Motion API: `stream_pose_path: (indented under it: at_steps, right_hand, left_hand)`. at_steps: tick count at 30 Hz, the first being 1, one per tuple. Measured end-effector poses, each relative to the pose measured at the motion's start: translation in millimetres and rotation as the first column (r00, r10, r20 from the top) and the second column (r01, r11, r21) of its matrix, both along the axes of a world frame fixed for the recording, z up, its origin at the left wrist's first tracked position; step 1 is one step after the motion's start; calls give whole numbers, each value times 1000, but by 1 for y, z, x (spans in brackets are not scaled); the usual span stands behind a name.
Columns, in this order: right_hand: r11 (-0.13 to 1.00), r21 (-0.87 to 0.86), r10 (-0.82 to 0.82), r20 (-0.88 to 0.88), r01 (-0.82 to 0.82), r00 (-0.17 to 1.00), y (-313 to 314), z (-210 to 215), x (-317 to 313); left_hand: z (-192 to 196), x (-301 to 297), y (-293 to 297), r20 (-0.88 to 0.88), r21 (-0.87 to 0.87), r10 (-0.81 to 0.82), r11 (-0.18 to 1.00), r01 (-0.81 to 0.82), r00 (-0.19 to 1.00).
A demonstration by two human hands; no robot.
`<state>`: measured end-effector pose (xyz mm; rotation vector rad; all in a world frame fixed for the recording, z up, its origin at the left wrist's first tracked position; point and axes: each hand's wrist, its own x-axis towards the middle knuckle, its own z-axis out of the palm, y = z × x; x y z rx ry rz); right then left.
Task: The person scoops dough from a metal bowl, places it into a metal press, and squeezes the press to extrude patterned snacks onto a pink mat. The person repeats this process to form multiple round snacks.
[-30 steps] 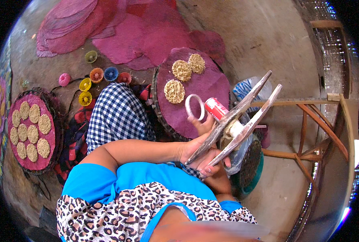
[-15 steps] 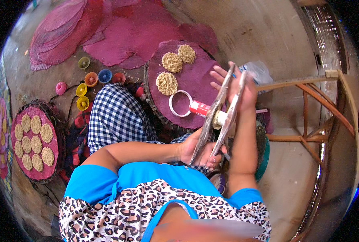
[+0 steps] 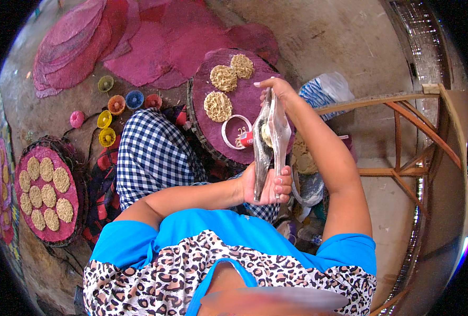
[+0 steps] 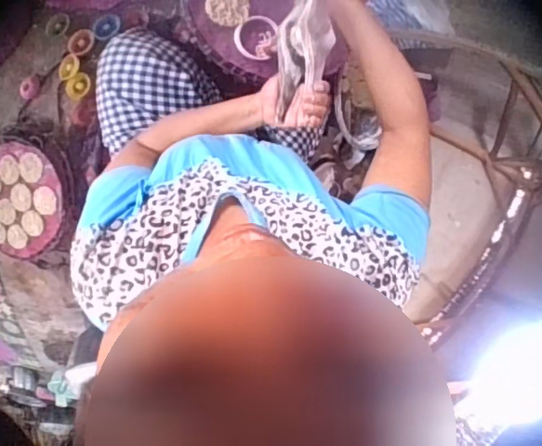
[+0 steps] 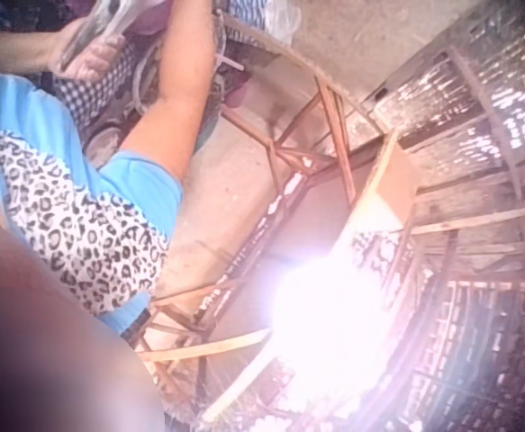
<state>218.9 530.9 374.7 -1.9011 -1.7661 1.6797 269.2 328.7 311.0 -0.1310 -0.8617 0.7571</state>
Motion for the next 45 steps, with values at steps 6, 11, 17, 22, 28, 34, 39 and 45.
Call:
stream_pose_path:
  at_steps: [6, 11, 17, 22, 28, 34, 39, 45]
  right_hand:
    - [997, 2, 76, -121, -76, 990, -5, -5, -23]
    - [986, 140, 116, -147, -96, 982, 14, 1, -26]
    - [973, 232, 19, -91, 3, 996, 18, -4, 6]
    - [972, 230, 87, -154, -50, 984, 6, -9, 12]
    - [968, 251, 63, -235, -2, 970, -4, 9, -2]
    - [992, -35, 71, -631, -119, 773, -29, 22, 35]
    - [968, -70, 103, -763, -240, 638, -65, -55, 94]
    - [960, 277, 182, -531, -34, 828, -88, -136, 110]
  left_hand:
    - [-4, -21, -4, -198, -110, 1, 994, -23, 980]
    - [-12, -31, 21, -309, -157, -68, 987, 20, 949]
    - [-11, -11, 24, -342, -175, -142, 981, 85, 929]
    - [-6, -4, 5, -396, -229, -175, 970, 87, 902]
    - [-9, -13, 10, -533, -275, -149, 962, -3, 833]
    - [-8, -10, 3, -273, 38, 46, 999, -37, 961]
    - [-3, -18, 0, -109, 138, 95, 987, -80, 989]
    - [-2, -31, 4, -192, 146, 197, 975, -171, 961]
